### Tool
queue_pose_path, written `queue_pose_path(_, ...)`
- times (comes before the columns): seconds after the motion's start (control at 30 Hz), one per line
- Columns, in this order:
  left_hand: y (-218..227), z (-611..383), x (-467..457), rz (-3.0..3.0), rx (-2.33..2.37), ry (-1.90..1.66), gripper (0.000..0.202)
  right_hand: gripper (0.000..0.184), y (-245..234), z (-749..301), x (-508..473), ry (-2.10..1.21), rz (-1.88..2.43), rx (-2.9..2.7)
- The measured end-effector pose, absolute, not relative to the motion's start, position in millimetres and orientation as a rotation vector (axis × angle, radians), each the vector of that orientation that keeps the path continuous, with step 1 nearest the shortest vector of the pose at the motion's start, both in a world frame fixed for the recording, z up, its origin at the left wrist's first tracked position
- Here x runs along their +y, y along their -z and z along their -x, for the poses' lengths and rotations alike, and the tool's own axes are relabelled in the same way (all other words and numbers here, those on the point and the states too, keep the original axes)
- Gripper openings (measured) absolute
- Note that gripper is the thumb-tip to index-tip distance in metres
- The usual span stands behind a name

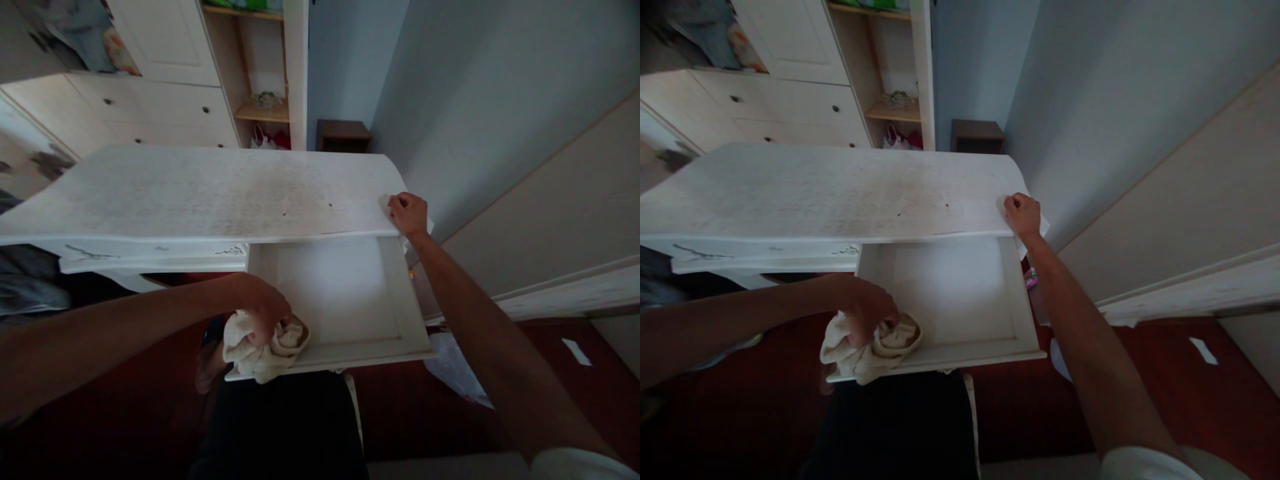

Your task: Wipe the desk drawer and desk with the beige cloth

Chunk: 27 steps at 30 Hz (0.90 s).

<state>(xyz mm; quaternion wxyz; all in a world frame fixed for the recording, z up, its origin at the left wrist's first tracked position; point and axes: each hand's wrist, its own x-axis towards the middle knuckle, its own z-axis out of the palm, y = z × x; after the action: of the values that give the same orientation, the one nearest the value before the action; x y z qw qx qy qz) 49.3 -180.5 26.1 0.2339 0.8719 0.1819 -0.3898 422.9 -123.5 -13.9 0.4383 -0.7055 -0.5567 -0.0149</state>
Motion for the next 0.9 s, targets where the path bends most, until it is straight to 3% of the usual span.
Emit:
queue_pose_path(0.1, -27, -57, -175, -2.469, 0.504, 1.078, 0.059, 0.03, 14, -423, -123, 0.049, 1.763, -1.382)
queue_pose_path(0.3, 0, -88, -175, -2.732, 0.779, 0.397, 0.069, 0.03, 12, -420, -121, 0.086, 1.804, -1.385)
queue_pose_path(0.47, 39, -135, -192, -2.739, 0.98, 0.122, 0.051, 0.029, 11, -419, -121, 0.101, 1.825, -1.402)
queue_pose_path(0.7, 58, -221, -186, -2.176, 1.141, -0.467, 0.04, 0.031, 9, -419, -122, 0.108, 1.831, -1.446)
queue_pose_path(0.9, 71, -271, -186, -1.748, 1.064, -0.81, 0.066, 0.031, 11, -420, -120, 0.109, 1.801, -1.441)
